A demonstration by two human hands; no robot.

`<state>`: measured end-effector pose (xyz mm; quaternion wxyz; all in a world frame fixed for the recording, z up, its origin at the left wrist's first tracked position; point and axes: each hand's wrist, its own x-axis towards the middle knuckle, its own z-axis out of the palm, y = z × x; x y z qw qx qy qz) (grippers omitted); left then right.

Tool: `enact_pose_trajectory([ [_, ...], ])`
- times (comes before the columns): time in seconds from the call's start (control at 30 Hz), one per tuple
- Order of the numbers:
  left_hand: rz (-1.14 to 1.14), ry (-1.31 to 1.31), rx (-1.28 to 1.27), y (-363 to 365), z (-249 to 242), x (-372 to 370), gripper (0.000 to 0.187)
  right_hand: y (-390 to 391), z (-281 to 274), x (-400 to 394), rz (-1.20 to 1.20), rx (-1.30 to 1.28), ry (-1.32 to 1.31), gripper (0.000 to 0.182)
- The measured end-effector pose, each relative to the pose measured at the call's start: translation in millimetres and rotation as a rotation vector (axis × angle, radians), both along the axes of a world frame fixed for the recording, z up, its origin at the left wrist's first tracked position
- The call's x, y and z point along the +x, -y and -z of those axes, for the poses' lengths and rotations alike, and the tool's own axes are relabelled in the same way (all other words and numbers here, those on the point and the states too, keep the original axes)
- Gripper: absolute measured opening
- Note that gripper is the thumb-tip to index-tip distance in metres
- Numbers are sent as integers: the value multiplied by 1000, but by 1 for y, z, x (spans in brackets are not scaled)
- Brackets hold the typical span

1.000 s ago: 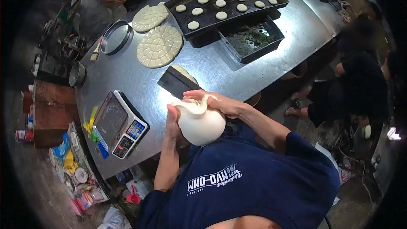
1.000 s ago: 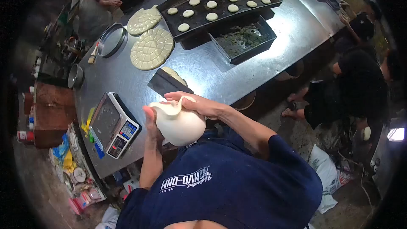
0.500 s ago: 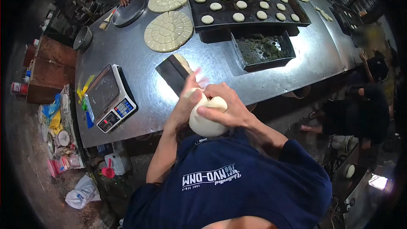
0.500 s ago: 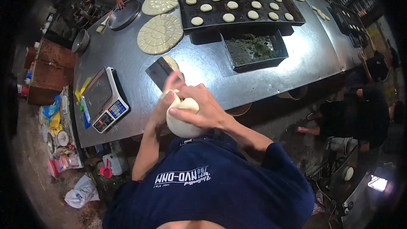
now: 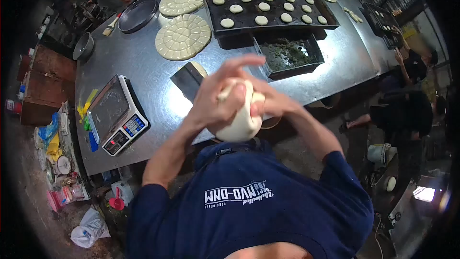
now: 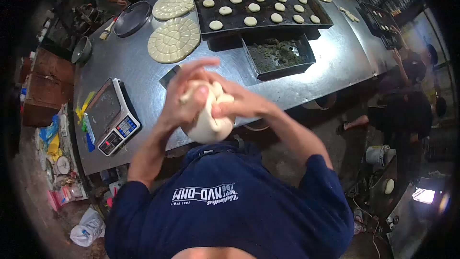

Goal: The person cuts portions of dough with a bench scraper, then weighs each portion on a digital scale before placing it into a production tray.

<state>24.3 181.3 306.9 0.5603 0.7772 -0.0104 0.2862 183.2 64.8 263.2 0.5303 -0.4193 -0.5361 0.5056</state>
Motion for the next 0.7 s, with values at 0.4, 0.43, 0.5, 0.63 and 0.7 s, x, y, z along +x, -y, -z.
enact_pose_trajectory([
  [0.4, 37, 77, 53, -102, 48, 3, 44, 24, 120, -5, 169, 393, 1674, 51],
  [0.43, -80, -20, -80, -96, 74, 9, 38, 42, 164, -13, 48, 235, 1593, 40],
  [0.5, -136, -193, -147, -95, 134, 30, 31, 91, 223, -24, -81, -171, 1189, 18],
  [0.63, -165, -323, 270, -92, 239, 100, 34, 95, 231, -19, 620, -367, 628, 12],
  [0.7, -172, -470, 491, -64, 284, 115, 36, 66, 219, 1, 904, -295, 628, 15],
])
